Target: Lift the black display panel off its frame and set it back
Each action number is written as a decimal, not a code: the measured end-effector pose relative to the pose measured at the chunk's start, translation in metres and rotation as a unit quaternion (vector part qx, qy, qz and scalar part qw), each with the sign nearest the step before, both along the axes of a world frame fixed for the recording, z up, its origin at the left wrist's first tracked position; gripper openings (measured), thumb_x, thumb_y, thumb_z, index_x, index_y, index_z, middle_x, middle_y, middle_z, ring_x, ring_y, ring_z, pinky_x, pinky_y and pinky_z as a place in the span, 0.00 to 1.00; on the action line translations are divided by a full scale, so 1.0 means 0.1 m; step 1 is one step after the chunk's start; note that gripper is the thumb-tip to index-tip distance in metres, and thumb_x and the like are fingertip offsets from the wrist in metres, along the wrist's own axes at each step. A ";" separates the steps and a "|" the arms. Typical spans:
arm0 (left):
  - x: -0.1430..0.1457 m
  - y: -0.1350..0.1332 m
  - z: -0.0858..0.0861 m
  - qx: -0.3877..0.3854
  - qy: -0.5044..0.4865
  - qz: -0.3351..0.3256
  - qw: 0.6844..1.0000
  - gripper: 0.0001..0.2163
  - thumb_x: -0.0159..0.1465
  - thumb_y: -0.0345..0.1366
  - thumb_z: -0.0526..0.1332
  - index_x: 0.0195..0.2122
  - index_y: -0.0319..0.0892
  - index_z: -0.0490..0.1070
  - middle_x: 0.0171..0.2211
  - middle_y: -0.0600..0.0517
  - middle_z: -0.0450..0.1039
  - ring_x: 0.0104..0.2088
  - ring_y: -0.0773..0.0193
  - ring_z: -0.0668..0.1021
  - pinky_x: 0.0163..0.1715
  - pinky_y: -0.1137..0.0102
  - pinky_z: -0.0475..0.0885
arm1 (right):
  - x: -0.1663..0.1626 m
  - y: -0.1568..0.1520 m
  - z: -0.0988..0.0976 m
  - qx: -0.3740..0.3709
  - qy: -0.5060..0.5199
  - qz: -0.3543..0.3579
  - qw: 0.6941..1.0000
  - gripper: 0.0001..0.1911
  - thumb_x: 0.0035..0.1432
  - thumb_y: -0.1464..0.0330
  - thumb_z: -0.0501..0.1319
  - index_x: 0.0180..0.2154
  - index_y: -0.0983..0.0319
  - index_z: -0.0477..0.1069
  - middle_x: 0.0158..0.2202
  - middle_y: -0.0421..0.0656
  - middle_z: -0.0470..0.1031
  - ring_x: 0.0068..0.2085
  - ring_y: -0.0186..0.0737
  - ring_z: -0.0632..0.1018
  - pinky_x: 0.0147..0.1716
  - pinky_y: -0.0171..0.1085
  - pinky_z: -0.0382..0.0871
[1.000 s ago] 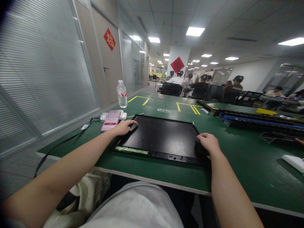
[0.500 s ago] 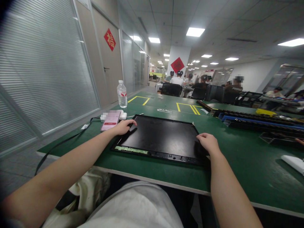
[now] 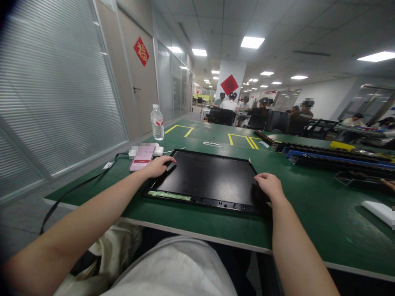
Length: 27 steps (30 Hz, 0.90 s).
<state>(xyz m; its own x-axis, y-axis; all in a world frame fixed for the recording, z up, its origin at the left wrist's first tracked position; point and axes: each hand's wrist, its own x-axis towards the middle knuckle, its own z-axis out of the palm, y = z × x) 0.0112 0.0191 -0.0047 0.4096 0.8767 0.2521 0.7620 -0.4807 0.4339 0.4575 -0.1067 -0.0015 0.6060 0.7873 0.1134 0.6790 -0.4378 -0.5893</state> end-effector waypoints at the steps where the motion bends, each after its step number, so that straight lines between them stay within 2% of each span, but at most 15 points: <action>1: 0.00 -0.01 0.00 0.012 -0.004 0.002 1.000 0.26 0.52 0.18 0.53 0.48 0.42 0.77 0.54 0.47 0.74 0.56 0.55 0.74 0.58 0.65 0.64 | 0.01 0.00 -0.01 0.007 0.000 0.001 1.000 0.09 0.50 0.64 0.62 0.30 0.58 0.80 0.34 0.45 0.80 0.36 0.45 0.77 0.35 0.39 0.67; 3: 0.00 -0.02 0.01 0.016 -0.015 0.020 1.000 0.26 0.51 0.18 0.54 0.49 0.42 0.76 0.54 0.45 0.74 0.56 0.54 0.74 0.58 0.65 0.65 | 0.03 0.01 -0.03 0.019 0.005 0.000 1.000 0.09 0.49 0.63 0.63 0.30 0.58 0.80 0.34 0.45 0.80 0.35 0.45 0.77 0.34 0.39 0.67; 7: -0.03 0.01 0.00 -0.063 -0.078 0.081 0.992 0.24 0.51 0.21 0.59 0.50 0.41 0.75 0.43 0.46 0.80 0.45 0.54 0.81 0.46 0.65 0.74 | 0.06 0.02 -0.07 0.029 0.028 -0.004 0.999 0.09 0.47 0.64 0.62 0.30 0.58 0.80 0.33 0.45 0.80 0.34 0.45 0.77 0.33 0.39 0.67; 9: -0.05 0.05 -0.03 -0.081 -0.127 0.080 0.985 0.22 0.49 0.23 0.62 0.47 0.41 0.76 0.42 0.46 0.80 0.43 0.55 0.81 0.44 0.67 0.75 | 0.08 0.03 -0.09 0.039 0.038 -0.001 0.999 0.09 0.46 0.64 0.62 0.30 0.58 0.80 0.33 0.44 0.80 0.35 0.45 0.77 0.34 0.39 0.67; 14: -0.08 0.14 -0.10 -0.084 -0.198 0.066 0.974 0.20 0.44 0.22 0.64 0.41 0.40 0.76 0.42 0.46 0.81 0.45 0.56 0.81 0.47 0.68 0.74 | 0.11 0.03 -0.11 0.048 0.070 -0.005 0.996 0.10 0.45 0.64 0.62 0.30 0.58 0.80 0.33 0.44 0.80 0.35 0.45 0.77 0.34 0.39 0.66; 23: -0.09 0.13 -0.07 -0.109 -0.208 0.080 0.969 0.19 0.44 0.22 0.63 0.38 0.41 0.76 0.39 0.48 0.82 0.45 0.56 0.82 0.47 0.69 0.74 | 0.12 0.05 -0.15 0.065 0.093 -0.006 0.994 0.10 0.43 0.66 0.62 0.29 0.59 0.80 0.31 0.44 0.80 0.33 0.43 0.76 0.31 0.38 0.66; 27: -0.07 0.11 -0.05 -0.131 -0.225 0.066 0.963 0.18 0.45 0.22 0.62 0.38 0.40 0.76 0.40 0.47 0.82 0.46 0.56 0.81 0.47 0.69 0.74 | 0.11 0.05 -0.15 0.080 0.078 0.004 0.994 0.10 0.44 0.66 0.62 0.29 0.59 0.79 0.31 0.44 0.80 0.34 0.43 0.76 0.34 0.38 0.67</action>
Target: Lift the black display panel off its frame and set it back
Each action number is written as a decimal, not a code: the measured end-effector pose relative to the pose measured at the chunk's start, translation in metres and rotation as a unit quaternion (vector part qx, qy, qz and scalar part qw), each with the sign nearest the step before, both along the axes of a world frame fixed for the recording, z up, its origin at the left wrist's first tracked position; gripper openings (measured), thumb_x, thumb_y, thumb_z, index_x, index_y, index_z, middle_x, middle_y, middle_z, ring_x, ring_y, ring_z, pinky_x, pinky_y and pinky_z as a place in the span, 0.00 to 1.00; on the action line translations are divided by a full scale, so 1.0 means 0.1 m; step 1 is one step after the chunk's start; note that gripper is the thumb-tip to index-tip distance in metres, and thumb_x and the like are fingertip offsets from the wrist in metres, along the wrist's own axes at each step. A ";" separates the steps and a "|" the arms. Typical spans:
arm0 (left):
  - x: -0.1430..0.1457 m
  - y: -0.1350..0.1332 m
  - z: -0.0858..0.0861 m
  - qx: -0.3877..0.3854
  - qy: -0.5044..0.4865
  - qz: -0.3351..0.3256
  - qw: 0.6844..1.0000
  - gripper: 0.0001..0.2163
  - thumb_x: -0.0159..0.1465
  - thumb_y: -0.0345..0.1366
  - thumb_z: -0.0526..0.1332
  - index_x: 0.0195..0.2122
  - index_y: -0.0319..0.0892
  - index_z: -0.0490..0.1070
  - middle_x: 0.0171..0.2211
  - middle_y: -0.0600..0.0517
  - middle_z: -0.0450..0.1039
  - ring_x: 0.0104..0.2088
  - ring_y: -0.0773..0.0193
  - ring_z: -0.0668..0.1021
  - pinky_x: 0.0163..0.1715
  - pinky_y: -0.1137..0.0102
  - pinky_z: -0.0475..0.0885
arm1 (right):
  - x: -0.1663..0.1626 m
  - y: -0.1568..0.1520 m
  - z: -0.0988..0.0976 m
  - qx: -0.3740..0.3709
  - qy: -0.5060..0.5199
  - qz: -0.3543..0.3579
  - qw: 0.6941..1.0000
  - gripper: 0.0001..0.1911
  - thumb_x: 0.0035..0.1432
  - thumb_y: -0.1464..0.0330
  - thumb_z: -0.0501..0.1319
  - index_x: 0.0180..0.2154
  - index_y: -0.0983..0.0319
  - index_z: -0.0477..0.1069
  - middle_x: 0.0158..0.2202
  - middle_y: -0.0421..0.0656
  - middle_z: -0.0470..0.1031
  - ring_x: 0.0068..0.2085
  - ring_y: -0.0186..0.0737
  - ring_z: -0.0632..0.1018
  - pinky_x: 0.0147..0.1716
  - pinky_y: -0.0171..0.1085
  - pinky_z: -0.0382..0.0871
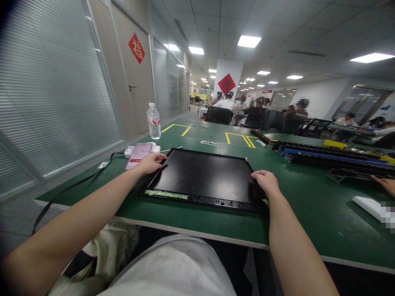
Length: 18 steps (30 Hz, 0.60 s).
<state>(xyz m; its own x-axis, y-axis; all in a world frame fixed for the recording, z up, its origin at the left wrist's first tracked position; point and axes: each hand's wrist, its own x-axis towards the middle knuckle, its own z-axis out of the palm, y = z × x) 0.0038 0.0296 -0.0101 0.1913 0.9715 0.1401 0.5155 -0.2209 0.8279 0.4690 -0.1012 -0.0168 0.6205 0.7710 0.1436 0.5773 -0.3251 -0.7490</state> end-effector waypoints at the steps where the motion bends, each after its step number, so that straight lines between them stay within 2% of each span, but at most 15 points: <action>1: 0.00 0.00 0.00 -0.001 -0.001 0.000 1.000 0.18 0.45 0.22 0.63 0.38 0.40 0.76 0.41 0.47 0.81 0.46 0.56 0.81 0.47 0.69 0.74 | 0.00 0.00 0.00 0.000 -0.001 0.001 1.000 0.10 0.44 0.66 0.62 0.30 0.59 0.79 0.32 0.44 0.80 0.34 0.43 0.76 0.34 0.38 0.67; 6: 0.01 -0.04 0.02 0.012 0.024 -0.010 1.000 0.17 0.47 0.24 0.63 0.40 0.41 0.76 0.43 0.47 0.81 0.46 0.56 0.81 0.48 0.70 0.74 | 0.01 -0.02 0.01 -0.016 -0.018 0.004 1.000 0.09 0.46 0.66 0.62 0.31 0.59 0.79 0.31 0.44 0.80 0.33 0.42 0.77 0.35 0.38 0.68; 10: 0.01 -0.09 0.08 0.056 0.130 0.005 0.990 0.18 0.50 0.25 0.63 0.43 0.42 0.77 0.43 0.48 0.81 0.46 0.55 0.81 0.48 0.68 0.73 | 0.02 -0.03 0.03 -0.022 -0.027 0.006 0.999 0.10 0.47 0.66 0.61 0.31 0.60 0.79 0.31 0.44 0.80 0.33 0.42 0.77 0.36 0.38 0.68; 13: 0.03 -0.12 0.11 0.079 0.208 0.013 0.975 0.18 0.54 0.28 0.62 0.47 0.42 0.76 0.43 0.47 0.80 0.46 0.53 0.80 0.48 0.67 0.72 | 0.04 -0.04 0.04 -0.017 -0.019 -0.019 0.999 0.10 0.48 0.65 0.61 0.32 0.60 0.79 0.33 0.45 0.80 0.35 0.44 0.77 0.35 0.38 0.68; 18: 0.04 -0.12 0.11 0.103 0.274 0.015 0.956 0.20 0.58 0.30 0.60 0.52 0.40 0.72 0.52 0.42 0.75 0.53 0.50 0.76 0.52 0.66 0.69 | 0.12 -0.02 0.02 -0.031 -0.019 -0.057 0.998 0.13 0.48 0.65 0.61 0.35 0.59 0.80 0.36 0.46 0.81 0.35 0.45 0.78 0.34 0.39 0.70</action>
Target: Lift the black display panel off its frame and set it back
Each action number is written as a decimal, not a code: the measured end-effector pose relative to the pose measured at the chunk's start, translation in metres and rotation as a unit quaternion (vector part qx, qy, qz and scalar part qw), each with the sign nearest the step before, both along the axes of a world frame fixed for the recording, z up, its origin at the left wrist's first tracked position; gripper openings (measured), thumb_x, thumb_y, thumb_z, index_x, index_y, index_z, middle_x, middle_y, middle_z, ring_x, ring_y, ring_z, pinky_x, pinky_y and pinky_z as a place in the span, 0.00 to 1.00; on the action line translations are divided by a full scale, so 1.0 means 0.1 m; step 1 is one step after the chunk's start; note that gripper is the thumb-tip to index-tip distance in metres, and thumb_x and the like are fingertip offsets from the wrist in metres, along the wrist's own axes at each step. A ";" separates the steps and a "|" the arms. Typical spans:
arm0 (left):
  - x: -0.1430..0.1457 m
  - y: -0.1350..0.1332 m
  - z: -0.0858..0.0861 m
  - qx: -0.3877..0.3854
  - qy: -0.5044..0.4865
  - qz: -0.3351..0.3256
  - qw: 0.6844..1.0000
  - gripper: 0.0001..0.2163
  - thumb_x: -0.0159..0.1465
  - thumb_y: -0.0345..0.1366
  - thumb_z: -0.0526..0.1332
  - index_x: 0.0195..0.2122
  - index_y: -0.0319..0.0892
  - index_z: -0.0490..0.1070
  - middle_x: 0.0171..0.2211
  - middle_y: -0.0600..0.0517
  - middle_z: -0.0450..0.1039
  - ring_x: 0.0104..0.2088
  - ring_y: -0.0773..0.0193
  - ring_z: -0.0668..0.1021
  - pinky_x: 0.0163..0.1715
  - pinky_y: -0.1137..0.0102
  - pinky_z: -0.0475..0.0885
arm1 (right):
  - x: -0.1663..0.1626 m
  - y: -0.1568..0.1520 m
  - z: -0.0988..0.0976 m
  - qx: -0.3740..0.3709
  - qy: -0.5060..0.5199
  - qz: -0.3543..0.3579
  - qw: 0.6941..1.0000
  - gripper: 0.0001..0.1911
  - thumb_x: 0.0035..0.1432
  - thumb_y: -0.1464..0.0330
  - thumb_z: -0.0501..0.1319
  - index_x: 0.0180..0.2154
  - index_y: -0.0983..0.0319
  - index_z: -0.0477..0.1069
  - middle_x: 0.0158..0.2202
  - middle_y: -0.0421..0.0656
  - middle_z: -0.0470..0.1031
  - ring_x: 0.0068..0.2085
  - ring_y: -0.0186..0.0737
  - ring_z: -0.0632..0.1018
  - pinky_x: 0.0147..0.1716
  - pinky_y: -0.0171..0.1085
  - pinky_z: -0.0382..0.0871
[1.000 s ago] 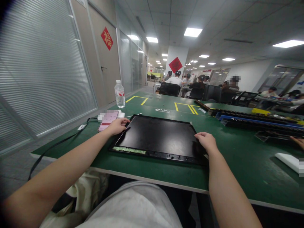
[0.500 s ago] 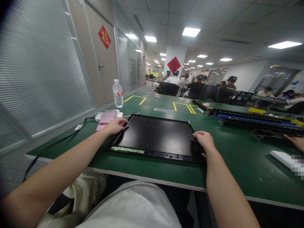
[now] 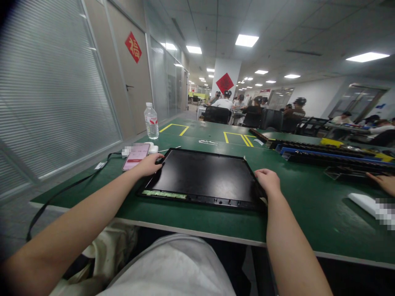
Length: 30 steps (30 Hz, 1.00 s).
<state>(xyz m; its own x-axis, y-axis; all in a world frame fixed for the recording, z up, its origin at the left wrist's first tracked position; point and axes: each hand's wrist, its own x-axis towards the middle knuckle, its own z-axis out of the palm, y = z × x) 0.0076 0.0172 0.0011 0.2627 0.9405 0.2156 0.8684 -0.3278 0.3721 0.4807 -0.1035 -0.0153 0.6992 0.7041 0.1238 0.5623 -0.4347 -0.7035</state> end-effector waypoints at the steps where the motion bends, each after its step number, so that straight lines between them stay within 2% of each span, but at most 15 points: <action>1: 0.00 0.01 0.00 0.001 0.012 0.004 1.000 0.19 0.59 0.31 0.59 0.52 0.38 0.72 0.53 0.40 0.75 0.54 0.49 0.76 0.53 0.65 0.68 | 0.02 0.01 -0.01 -0.005 0.005 0.001 1.000 0.13 0.48 0.65 0.61 0.35 0.59 0.80 0.36 0.46 0.81 0.34 0.45 0.78 0.33 0.38 0.70; 5: 0.01 0.03 -0.01 -0.009 0.051 0.014 0.999 0.13 0.61 0.33 0.57 0.44 0.36 0.75 0.49 0.37 0.77 0.51 0.46 0.77 0.52 0.62 0.69 | 0.04 0.05 -0.04 -0.042 0.009 0.014 0.999 0.12 0.46 0.66 0.62 0.34 0.61 0.80 0.36 0.48 0.81 0.35 0.46 0.79 0.33 0.38 0.72; 10: 0.01 0.04 -0.03 -0.005 0.052 0.000 0.999 0.08 0.59 0.30 0.56 0.32 0.39 0.76 0.44 0.39 0.78 0.49 0.49 0.78 0.52 0.66 0.69 | -0.02 0.05 -0.03 -0.070 -0.033 0.032 0.997 0.12 0.47 0.67 0.62 0.35 0.61 0.80 0.38 0.49 0.80 0.38 0.47 0.80 0.37 0.39 0.72; 17: 0.01 0.03 0.02 -0.015 0.019 0.008 1.000 0.13 0.53 0.25 0.55 0.34 0.40 0.78 0.37 0.44 0.80 0.43 0.52 0.80 0.45 0.68 0.72 | -0.08 0.05 -0.03 -0.079 -0.064 0.040 0.994 0.14 0.49 0.67 0.63 0.39 0.62 0.79 0.41 0.50 0.80 0.41 0.49 0.80 0.39 0.40 0.72; 19: 0.01 -0.01 0.06 -0.019 -0.025 0.006 0.999 0.16 0.54 0.25 0.54 0.37 0.40 0.79 0.38 0.45 0.81 0.42 0.53 0.80 0.43 0.69 0.72 | -0.09 0.04 -0.02 -0.088 -0.062 0.043 0.993 0.15 0.50 0.67 0.62 0.41 0.62 0.78 0.43 0.51 0.80 0.42 0.50 0.80 0.40 0.41 0.72; 22: 0.02 -0.09 0.14 -0.044 -0.159 0.033 0.986 0.18 0.55 0.26 0.54 0.42 0.40 0.80 0.36 0.48 0.81 0.39 0.54 0.81 0.38 0.70 0.74 | -0.10 0.04 0.00 -0.095 -0.063 0.044 0.993 0.15 0.51 0.67 0.62 0.41 0.63 0.77 0.45 0.52 0.79 0.44 0.51 0.79 0.42 0.42 0.72; 26: 0.06 -0.17 0.21 -0.137 -0.329 0.065 0.932 0.20 0.56 0.29 0.56 0.49 0.42 0.78 0.31 0.52 0.81 0.32 0.59 0.81 0.28 0.72 0.75 | -0.10 0.04 0.00 -0.108 -0.065 0.040 0.991 0.16 0.52 0.66 0.61 0.43 0.63 0.76 0.46 0.53 0.78 0.44 0.51 0.79 0.42 0.42 0.72; 30: 0.10 -0.19 0.22 -0.222 -0.410 0.074 0.881 0.23 0.57 0.29 0.56 0.54 0.43 0.74 0.25 0.52 0.79 0.25 0.59 0.80 0.24 0.70 0.75 | -0.08 0.04 -0.01 -0.104 -0.070 0.040 0.991 0.14 0.52 0.66 0.61 0.41 0.61 0.76 0.45 0.52 0.78 0.44 0.50 0.79 0.41 0.41 0.72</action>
<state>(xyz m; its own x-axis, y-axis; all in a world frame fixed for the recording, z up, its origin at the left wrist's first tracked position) 0.0175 -0.0018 0.0231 0.0565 0.9910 -0.1216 0.2682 0.1022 0.9579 0.4724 -0.0994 -0.0159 0.6266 0.7768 0.0629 0.6868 -0.5122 -0.5157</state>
